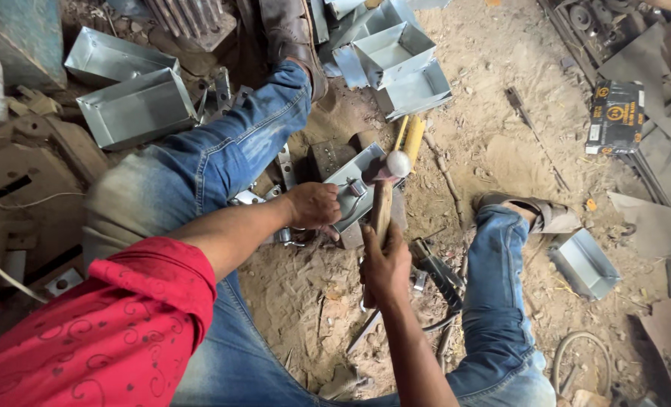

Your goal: The person welds components onto a metal box using a welding torch and hammer while sitting on the floor.

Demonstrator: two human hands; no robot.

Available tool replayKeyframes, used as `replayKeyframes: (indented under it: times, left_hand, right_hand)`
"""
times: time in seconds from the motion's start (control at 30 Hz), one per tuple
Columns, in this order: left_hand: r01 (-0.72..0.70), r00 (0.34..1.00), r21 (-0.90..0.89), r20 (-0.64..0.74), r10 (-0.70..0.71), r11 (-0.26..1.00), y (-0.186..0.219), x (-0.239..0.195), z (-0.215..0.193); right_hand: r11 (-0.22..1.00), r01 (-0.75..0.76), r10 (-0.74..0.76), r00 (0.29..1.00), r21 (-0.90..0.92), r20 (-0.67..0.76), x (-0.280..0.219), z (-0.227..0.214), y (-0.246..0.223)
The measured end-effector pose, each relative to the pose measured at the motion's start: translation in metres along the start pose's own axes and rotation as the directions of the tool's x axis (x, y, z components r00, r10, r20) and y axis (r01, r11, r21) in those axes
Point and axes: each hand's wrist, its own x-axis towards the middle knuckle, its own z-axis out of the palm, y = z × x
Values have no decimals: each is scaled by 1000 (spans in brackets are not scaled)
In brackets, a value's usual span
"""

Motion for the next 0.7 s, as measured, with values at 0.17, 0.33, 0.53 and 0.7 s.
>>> replayKeyframes:
  times: [0.17,0.33,0.53,0.7]
  left_hand:
    - [-15,963,258,264,-56,966,1,7,-7]
    - [-58,956,383,288,-59,922,2,4,14]
    - [-482,876,876,482,6,13,8,1,28]
    - [-40,962,311,269,-47,950,9,3,25]
  right_hand:
    - [999,-29,24,995,43,98,1,-15,-1]
    - [977,162,-158,987,135,-43,-3,-16,3]
    - [999,-8,12,993,-36,118,8,-28,-7]
    - [980,72,-90,992,188,90,5,-30,5]
